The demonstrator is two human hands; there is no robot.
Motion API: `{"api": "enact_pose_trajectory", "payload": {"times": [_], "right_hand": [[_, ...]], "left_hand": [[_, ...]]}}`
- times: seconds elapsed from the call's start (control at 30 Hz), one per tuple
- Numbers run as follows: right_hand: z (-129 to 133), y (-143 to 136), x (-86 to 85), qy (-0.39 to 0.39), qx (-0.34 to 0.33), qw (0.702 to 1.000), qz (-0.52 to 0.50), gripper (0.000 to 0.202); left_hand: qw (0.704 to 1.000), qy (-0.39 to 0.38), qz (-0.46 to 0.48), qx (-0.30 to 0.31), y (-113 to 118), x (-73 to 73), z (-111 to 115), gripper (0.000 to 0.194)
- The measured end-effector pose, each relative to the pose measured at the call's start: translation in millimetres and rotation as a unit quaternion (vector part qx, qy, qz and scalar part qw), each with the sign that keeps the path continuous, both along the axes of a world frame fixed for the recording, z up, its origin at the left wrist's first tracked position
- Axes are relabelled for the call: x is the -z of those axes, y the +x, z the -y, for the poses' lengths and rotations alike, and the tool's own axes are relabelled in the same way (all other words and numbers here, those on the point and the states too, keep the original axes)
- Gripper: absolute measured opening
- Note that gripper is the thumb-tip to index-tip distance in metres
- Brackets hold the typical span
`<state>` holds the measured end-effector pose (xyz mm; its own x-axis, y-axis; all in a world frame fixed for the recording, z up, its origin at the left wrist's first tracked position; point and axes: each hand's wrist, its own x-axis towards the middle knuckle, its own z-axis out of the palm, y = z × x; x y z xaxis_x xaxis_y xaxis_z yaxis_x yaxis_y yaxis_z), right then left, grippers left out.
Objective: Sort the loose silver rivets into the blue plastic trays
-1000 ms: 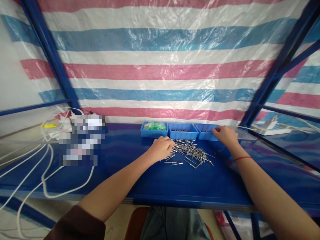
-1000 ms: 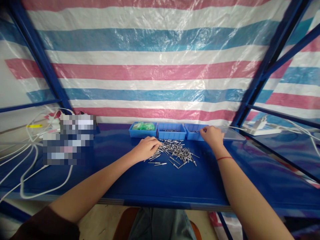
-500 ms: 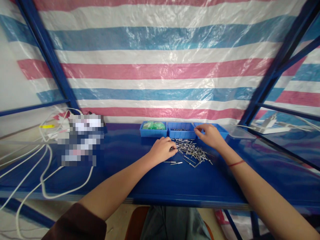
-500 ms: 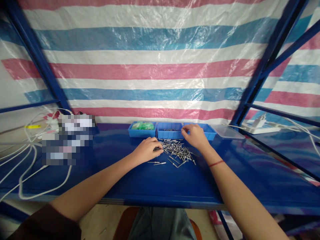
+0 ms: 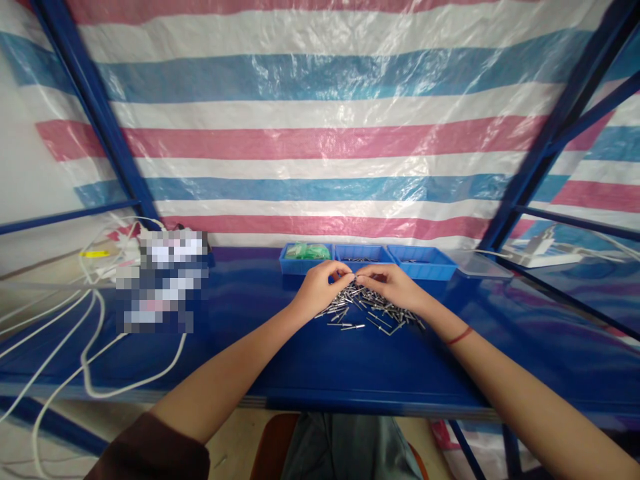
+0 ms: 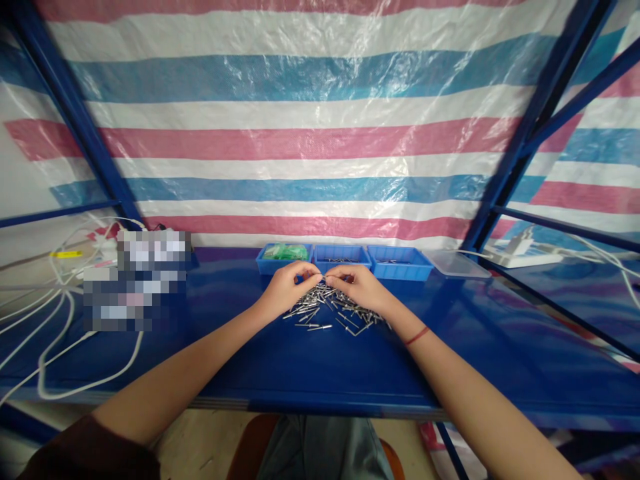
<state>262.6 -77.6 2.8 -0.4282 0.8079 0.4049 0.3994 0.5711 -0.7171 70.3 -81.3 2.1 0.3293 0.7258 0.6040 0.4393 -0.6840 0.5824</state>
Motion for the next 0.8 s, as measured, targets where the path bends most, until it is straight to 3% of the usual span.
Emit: {"api": "enact_pose_trajectory", "payload": {"times": [0.27, 0.37, 0.5, 0.63, 0.73, 0.8], "right_hand": [[3.0, -0.7, -3.2, -0.044, -0.044, 0.998, -0.014, 0.034], [3.8, -1.9, -3.9, -0.04, -0.027, 0.998, -0.039, 0.031], [6.4, -6.1, -6.4, 0.02, 0.041, 0.996, -0.081, 0.027], [4.8, -2.7, -10.3, 0.094, 0.1, 0.989, -0.048, 0.03], [-6.6, 17.9, -11.0, 0.16, 0.209, 0.965, 0.009, 0.033], [-17.6, 38.9, -8.9, 0.189, 0.312, 0.93, 0.043, 0.034]], "left_hand": [[0.999, 0.027, 0.029, -0.019, 0.9, 0.9, 2.9, 0.012], [0.999, 0.039, 0.032, -0.02, 0.2, 0.8, 2.0, 0.01], [0.998, 0.039, 0.033, -0.025, -0.5, 2.7, -1.5, 0.011], [0.999, 0.022, -0.022, -0.017, -2.1, 6.9, -4.6, 0.017], [0.994, 0.039, -0.099, -0.006, -4.0, 8.4, -4.2, 0.026], [0.986, 0.057, -0.157, 0.009, -4.6, 7.5, -2.4, 0.031]]}}
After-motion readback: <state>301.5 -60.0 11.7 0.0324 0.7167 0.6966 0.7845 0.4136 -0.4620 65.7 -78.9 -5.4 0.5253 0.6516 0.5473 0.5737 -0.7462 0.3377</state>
